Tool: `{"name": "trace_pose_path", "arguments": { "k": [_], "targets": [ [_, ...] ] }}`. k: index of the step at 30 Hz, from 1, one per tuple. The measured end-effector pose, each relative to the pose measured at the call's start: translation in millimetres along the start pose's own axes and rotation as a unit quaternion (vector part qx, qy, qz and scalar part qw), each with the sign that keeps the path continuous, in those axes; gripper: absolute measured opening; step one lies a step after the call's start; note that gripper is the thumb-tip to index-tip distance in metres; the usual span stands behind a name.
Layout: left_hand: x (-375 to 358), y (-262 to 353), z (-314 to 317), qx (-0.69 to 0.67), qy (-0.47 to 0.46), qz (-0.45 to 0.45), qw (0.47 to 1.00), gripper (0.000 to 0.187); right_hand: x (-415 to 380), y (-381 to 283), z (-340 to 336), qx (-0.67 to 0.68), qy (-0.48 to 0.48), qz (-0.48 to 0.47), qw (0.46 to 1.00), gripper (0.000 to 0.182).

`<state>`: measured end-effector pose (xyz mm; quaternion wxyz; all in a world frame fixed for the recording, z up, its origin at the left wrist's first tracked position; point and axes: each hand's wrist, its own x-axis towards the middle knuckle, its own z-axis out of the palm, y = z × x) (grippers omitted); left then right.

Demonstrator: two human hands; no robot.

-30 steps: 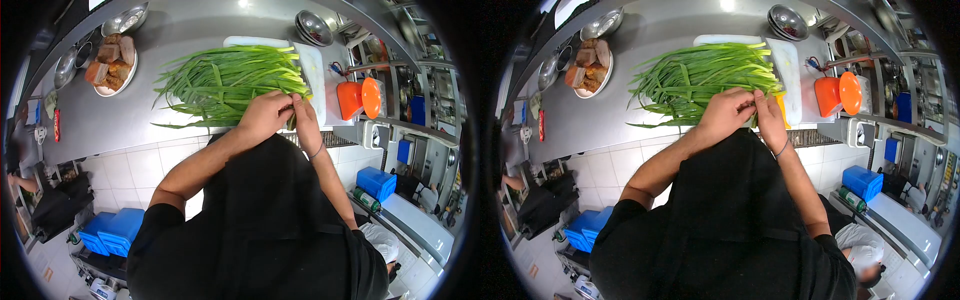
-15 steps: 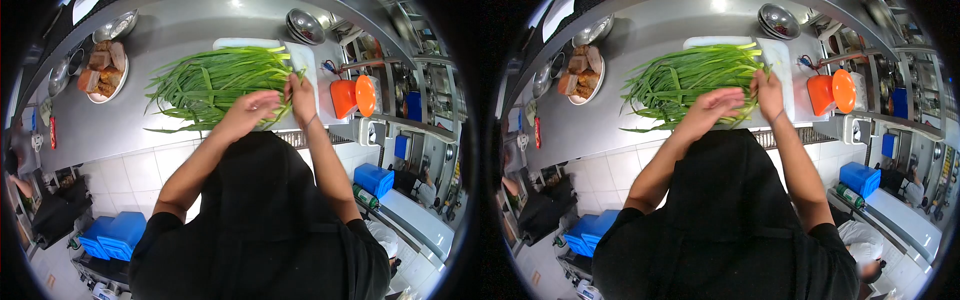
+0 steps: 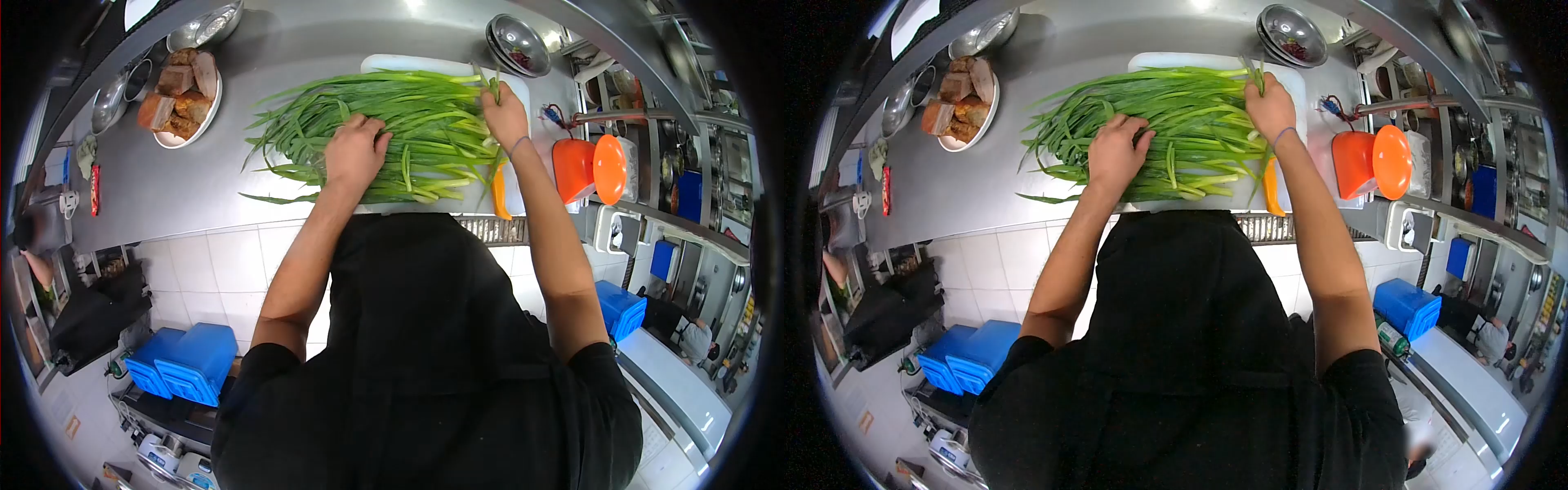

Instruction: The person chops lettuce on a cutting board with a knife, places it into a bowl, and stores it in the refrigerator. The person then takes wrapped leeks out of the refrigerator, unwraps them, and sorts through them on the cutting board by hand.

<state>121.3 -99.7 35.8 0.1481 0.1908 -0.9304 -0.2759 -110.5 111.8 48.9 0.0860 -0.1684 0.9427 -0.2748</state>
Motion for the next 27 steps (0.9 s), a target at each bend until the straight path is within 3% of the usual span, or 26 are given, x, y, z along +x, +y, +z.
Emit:
{"name": "trace_pose_path", "arguments": {
  "k": [1, 4, 7, 11, 17, 23, 24, 27],
  "targets": [
    [1, 3, 1, 0.003, -0.003, 0.002, 1.0, 0.017, 1, 2, 0, 0.036, 0.002, 0.015, 0.999, 0.039],
    [3, 6, 2, -0.008, 0.001, 0.013, 1.0, 0.016, -16, -14, -12, 0.111, -0.051, -0.054, 0.991, 0.045],
    [5, 4, 4, -0.026, -0.004, 0.017, 1.0, 0.014, -28, -26, -3, 0.072, -0.083, -0.113, 0.987, 0.05],
    [4, 4, 4, -0.022, -0.007, 0.012, 1.0, 0.009, -33, -22, 10, -0.096, -0.087, -0.179, 0.975, 0.045],
    [-1, 1, -7, -0.023, -0.025, -0.017, 0.999, 0.016, -37, -7, 10, -0.083, -0.087, -0.2, 0.972, 0.041],
    [3, -4, -27, -0.043, 0.05, -0.054, 0.996, 0.033, -24, -26, -20, -0.048, -0.081, -0.157, 0.983, 0.038],
    [4, -8, -30, -0.049, 0.049, -0.07, 0.995, 0.034, -21, -35, -30, -0.056, -0.123, -0.131, 0.982, 0.038],
    [5, -11, -38, -0.048, 0.023, -0.043, 0.998, 0.028, -11, -32, -30, -0.039, -0.12, -0.158, 0.979, 0.037]
  ]
}}
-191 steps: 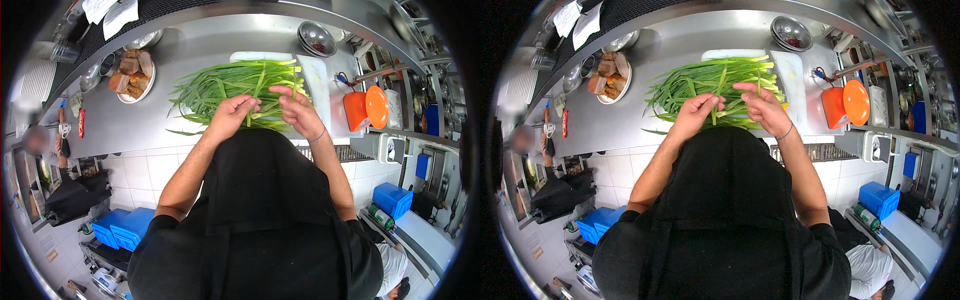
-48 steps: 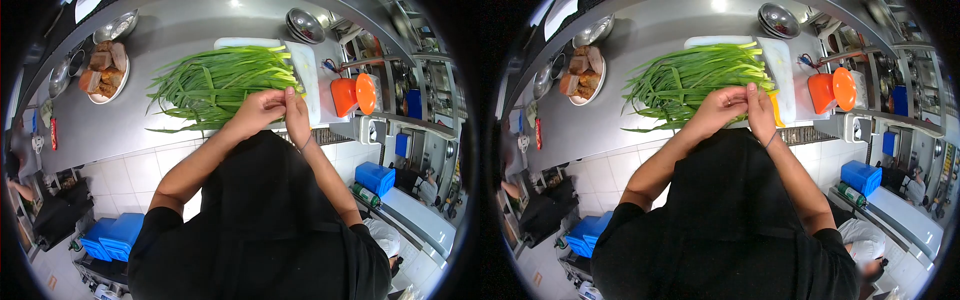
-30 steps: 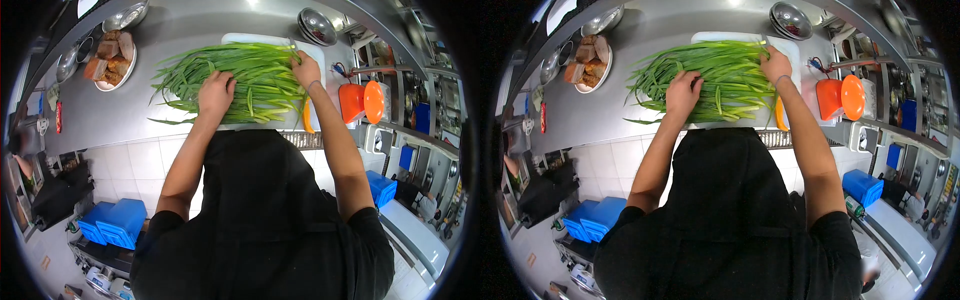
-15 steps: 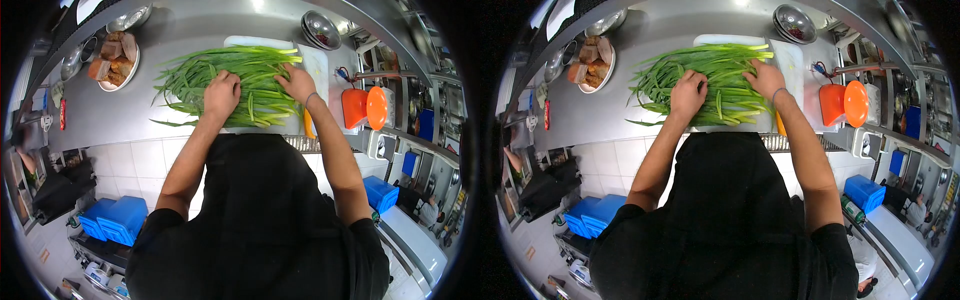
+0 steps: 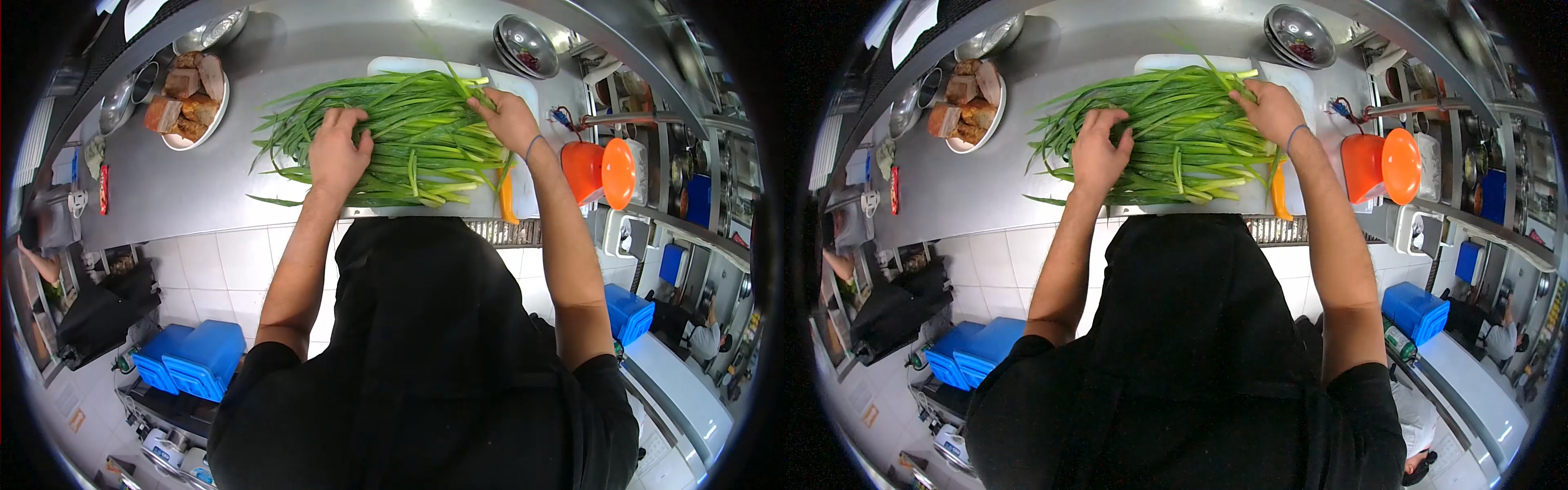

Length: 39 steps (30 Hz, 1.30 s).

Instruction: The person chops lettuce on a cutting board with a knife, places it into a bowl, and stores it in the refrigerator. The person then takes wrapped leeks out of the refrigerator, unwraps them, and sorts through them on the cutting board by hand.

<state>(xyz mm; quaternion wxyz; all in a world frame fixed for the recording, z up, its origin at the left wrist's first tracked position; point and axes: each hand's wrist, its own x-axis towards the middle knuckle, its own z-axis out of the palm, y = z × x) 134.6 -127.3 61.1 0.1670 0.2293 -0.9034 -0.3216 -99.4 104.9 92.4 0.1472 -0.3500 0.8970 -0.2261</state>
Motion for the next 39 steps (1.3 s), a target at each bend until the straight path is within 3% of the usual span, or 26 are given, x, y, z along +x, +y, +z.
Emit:
{"name": "trace_pose_path", "arguments": {
  "k": [3, 6, 9, 12, 15, 18, 21, 24, 26, 31, 34, 35, 38, 39],
  "targets": [
    [-4, -5, 7, 0.046, -0.05, 0.055, 0.996, 0.024, 6, -1, -4, -0.072, -0.014, -0.021, 0.997, 0.035],
    [-10, -2, 20, 0.113, -0.043, 0.051, 0.991, 0.023, 10, -4, 4, -0.145, -0.009, -0.005, 0.989, 0.033],
    [-9, -7, 25, 0.096, -0.033, 0.032, 0.994, 0.022, 0, -23, 19, -0.091, 0.055, -0.032, 0.994, 0.032],
    [-11, -12, 27, 0.067, -0.038, 0.018, 0.997, 0.019, -12, -37, 47, -0.026, 0.031, -0.094, 0.995, 0.031],
    [-9, -11, 23, 0.021, -0.018, 0.037, 0.999, 0.016, -13, -46, 67, -0.069, -0.031, -0.078, 0.994, 0.03],
    [-7, -8, 14, 0.0, 0.004, 0.057, 0.998, 0.018, -15, -49, 69, -0.052, 0.017, -0.102, 0.993, 0.026],
    [-1, -14, 5, -0.017, 0.059, 0.029, 0.998, 0.026, -8, -46, 57, 0.05, -0.007, -0.043, 0.998, 0.029],
    [5, -29, -9, -0.032, 0.12, -0.025, 0.992, 0.036, 3, -35, 41, 0.177, -0.089, 0.073, 0.977, 0.038],
    [8, -32, -17, -0.043, 0.141, -0.064, 0.987, 0.037, -2, -41, 32, 0.225, -0.094, 0.067, 0.967, 0.044],
    [6, -10, -11, -0.086, 0.095, 0.006, 0.992, 0.02, -5, -51, 29, 0.226, -0.103, 0.034, 0.968, 0.043],
    [1, -8, -4, 0.001, 0.095, 0.087, 0.992, 0.021, -1, -38, 46, 0.166, 0.016, -0.036, 0.985, 0.043],
    [-4, -9, -5, 0.006, 0.007, 0.046, 0.999, 0.035, -1, -32, 49, 0.146, 0.017, -0.024, 0.989, 0.044],
    [-19, -15, 11, 0.082, -0.017, 0.116, 0.99, 0.056, -4, -42, 41, 0.066, 0.018, -0.002, 0.998, 0.046],
    [-24, -16, 13, 0.102, -0.083, 0.105, 0.986, 0.07, -5, -43, 39, 0.024, 0.018, -0.001, 1.0, 0.046]
  ]
}}
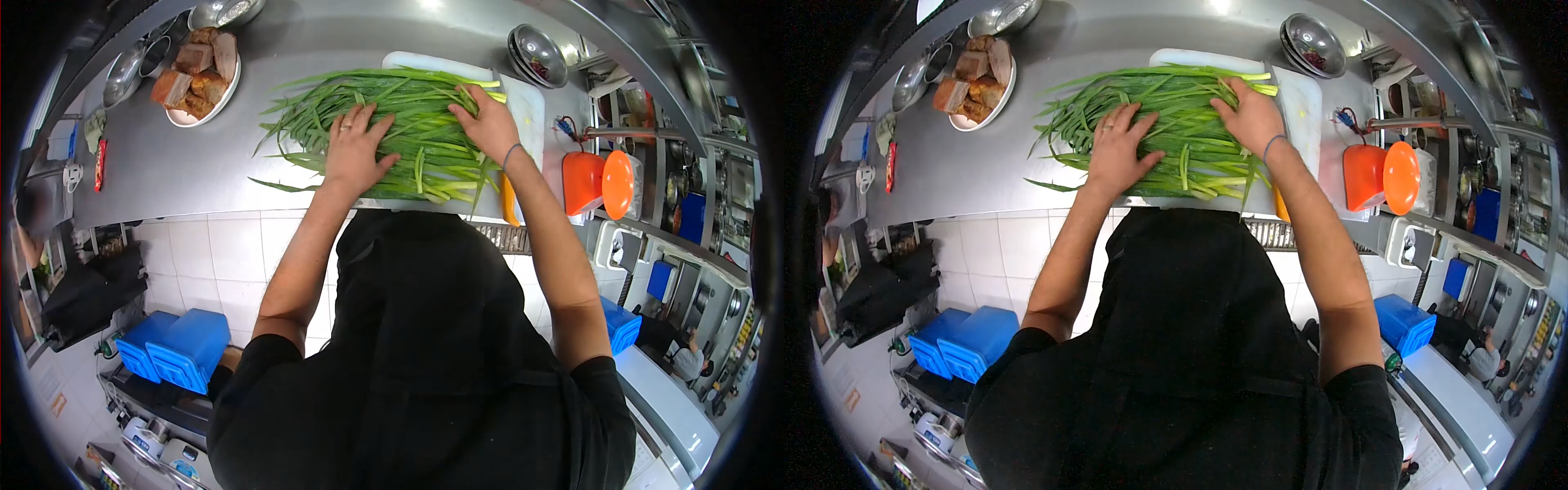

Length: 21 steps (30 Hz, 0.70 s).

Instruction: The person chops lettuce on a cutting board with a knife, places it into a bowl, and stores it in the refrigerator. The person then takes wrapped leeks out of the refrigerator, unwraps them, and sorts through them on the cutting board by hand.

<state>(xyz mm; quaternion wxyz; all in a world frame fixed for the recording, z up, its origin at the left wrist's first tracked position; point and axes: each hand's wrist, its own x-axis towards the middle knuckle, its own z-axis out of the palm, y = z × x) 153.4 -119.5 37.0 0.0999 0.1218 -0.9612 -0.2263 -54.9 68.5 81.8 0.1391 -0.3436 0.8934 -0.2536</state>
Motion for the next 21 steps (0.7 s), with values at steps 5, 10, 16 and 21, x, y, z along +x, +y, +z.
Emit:
{"name": "trace_pose_path", "arguments": {
  "k": [5, 10, 16, 21],
  "targets": [
    [-20, 6, 0, 0.0, 0.077, 0.003, 0.997, 0.072, -15, 11, -4, -0.08, -0.046, -0.034, 0.995, 0.047],
    [-43, -5, 7, -0.039, 0.132, -0.008, 0.99, 0.064, -58, 0, 9, -0.097, -0.123, -0.11, 0.981, 0.047],
    [-72, -8, 16, -0.05, 0.138, -0.051, 0.988, 0.061, -38, 14, 36, -0.137, -0.023, -0.045, 0.989, 0.04],
    [-74, -7, 10, -0.063, 0.194, -0.077, 0.976, 0.054, -19, 21, 30, -0.115, 0.011, 0.015, 0.993, 0.043]
  ]
}}
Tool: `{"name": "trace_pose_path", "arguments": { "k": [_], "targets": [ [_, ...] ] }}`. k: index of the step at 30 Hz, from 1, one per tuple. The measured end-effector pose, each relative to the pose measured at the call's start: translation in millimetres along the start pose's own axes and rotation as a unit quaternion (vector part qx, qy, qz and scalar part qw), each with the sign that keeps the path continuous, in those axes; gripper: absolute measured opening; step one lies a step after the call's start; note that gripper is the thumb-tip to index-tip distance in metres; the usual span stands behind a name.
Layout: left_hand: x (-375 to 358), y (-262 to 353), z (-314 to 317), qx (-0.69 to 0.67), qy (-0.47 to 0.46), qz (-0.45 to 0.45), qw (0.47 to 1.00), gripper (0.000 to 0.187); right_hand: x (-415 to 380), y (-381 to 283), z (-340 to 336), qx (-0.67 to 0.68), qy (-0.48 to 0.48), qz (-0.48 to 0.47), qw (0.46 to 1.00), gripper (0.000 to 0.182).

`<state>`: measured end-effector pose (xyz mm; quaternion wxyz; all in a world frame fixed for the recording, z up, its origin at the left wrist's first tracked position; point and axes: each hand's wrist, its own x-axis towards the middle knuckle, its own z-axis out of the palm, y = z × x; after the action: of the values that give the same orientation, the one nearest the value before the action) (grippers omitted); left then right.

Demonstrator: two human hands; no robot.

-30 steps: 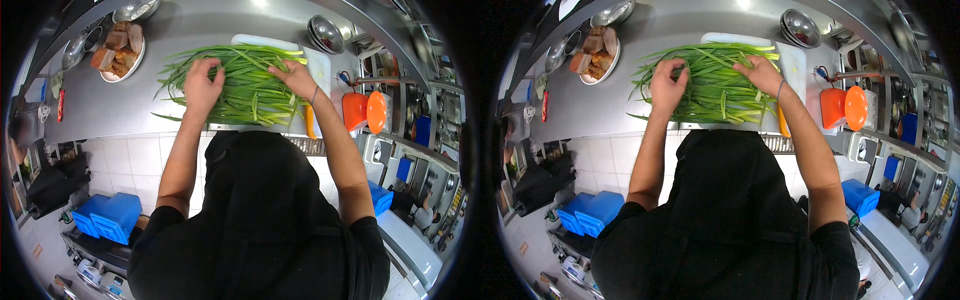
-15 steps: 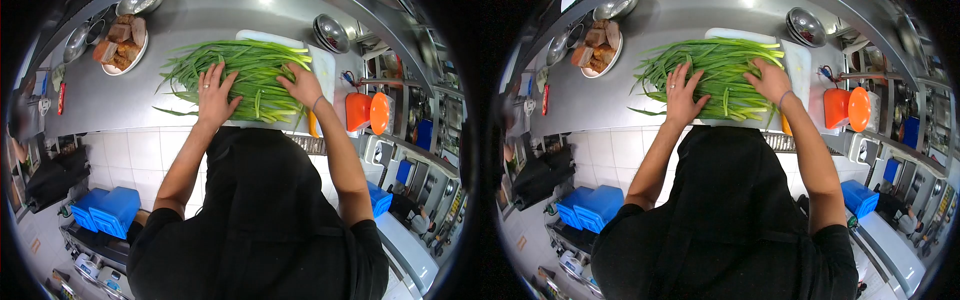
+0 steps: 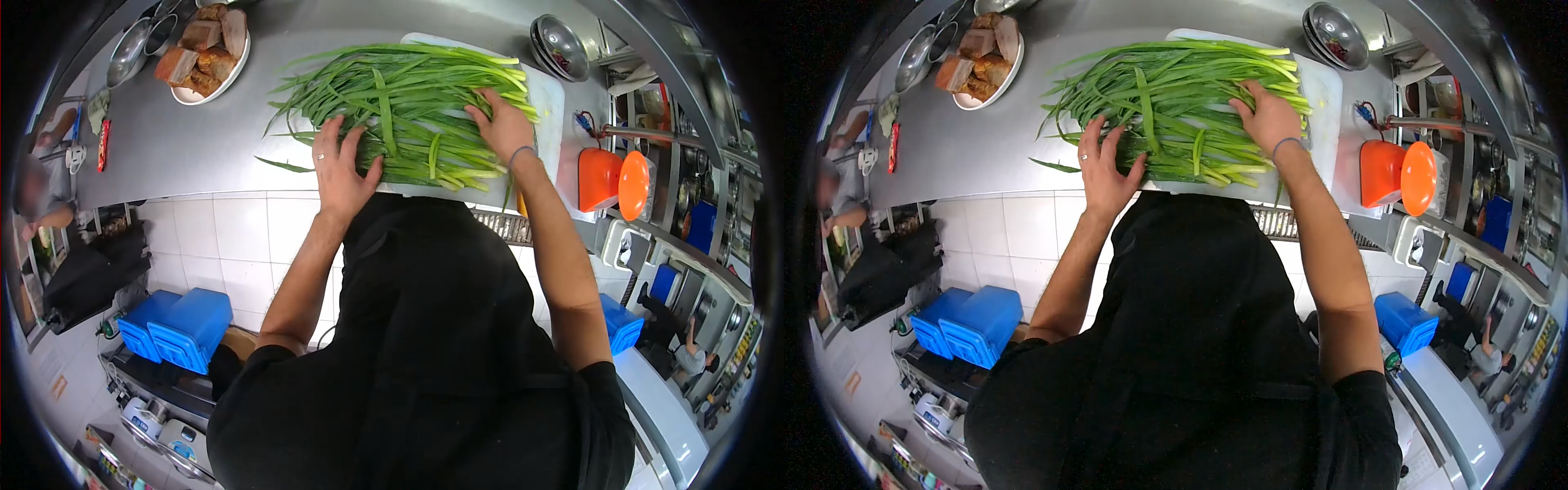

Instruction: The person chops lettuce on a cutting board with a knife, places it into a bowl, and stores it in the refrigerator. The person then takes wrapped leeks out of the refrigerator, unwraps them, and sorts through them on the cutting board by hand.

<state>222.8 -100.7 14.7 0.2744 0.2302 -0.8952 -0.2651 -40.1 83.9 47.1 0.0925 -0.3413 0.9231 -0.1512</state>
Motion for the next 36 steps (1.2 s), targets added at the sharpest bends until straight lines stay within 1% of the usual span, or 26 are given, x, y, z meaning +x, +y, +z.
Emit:
{"name": "trace_pose_path", "arguments": {
  "k": [1, 3, 6, 7, 10, 11, 14, 17, 18, 20, 21, 24, 27, 30, 33, 36],
  "targets": [
    [2, 2, -1, -0.002, -0.012, 0.033, 0.999, 0.052, 0, -1, -5, 0.018, -0.018, 0.029, 0.999, 0.046],
    [8, 8, -1, -0.004, -0.035, 0.098, 0.995, 0.047, -2, 0, -6, 0.011, -0.028, 0.026, 0.999, 0.047],
    [15, 25, 10, -0.04, -0.086, 0.164, 0.982, 0.043, -7, 0, -7, 0.0, -0.043, 0.005, 0.999, 0.047],
    [18, 34, 13, -0.023, -0.112, 0.169, 0.979, 0.042, -9, 0, -8, -0.005, -0.046, -0.003, 0.999, 0.046],
    [12, 34, 29, 0.014, -0.161, 0.103, 0.982, 0.041, -28, -5, -13, -0.002, -0.107, -0.001, 0.994, 0.043],
    [10, 31, 30, 0.025, -0.175, 0.096, 0.98, 0.041, -34, -4, -16, -0.004, -0.14, -0.016, 0.99, 0.039],
    [5, 25, 19, 0.01, -0.215, 0.101, 0.971, 0.041, -51, -5, -20, 0.029, -0.195, -0.029, 0.98, 0.04],
    [0, 26, 11, -0.001, -0.204, 0.064, 0.977, 0.043, -55, 4, -22, 0.092, -0.191, -0.05, 0.976, 0.04],
    [5, 28, 11, 0.0, -0.162, 0.094, 0.982, 0.043, -55, 4, -26, 0.117, -0.189, -0.056, 0.973, 0.039],
    [19, 34, 14, 0.003, -0.076, 0.15, 0.986, 0.043, -49, 0, -30, 0.152, -0.138, -0.008, 0.979, 0.04],
    [24, 37, 16, 0.02, -0.084, 0.145, 0.986, 0.043, -45, -2, -31, 0.168, -0.112, 0.015, 0.979, 0.04],
    [28, 45, 24, 0.05, -0.118, 0.134, 0.983, 0.043, -35, 6, -17, 0.113, -0.006, 0.018, 0.993, 0.039],
    [26, 37, 20, 0.064, -0.163, 0.151, 0.973, 0.04, -40, 18, -15, 0.06, -0.07, -0.045, 0.995, 0.039],
    [12, 32, 16, 0.053, -0.201, 0.132, 0.969, 0.038, -56, 22, -17, 0.02, -0.115, -0.032, 0.993, 0.038],
    [0, 24, 18, 0.033, -0.18, 0.139, 0.973, 0.037, -68, 22, -19, 0.026, -0.106, -0.054, 0.993, 0.038],
    [3, 29, 17, 0.007, -0.147, 0.105, 0.984, 0.041, -76, 21, -16, 0.023, -0.098, -0.069, 0.993, 0.037]
  ]
}}
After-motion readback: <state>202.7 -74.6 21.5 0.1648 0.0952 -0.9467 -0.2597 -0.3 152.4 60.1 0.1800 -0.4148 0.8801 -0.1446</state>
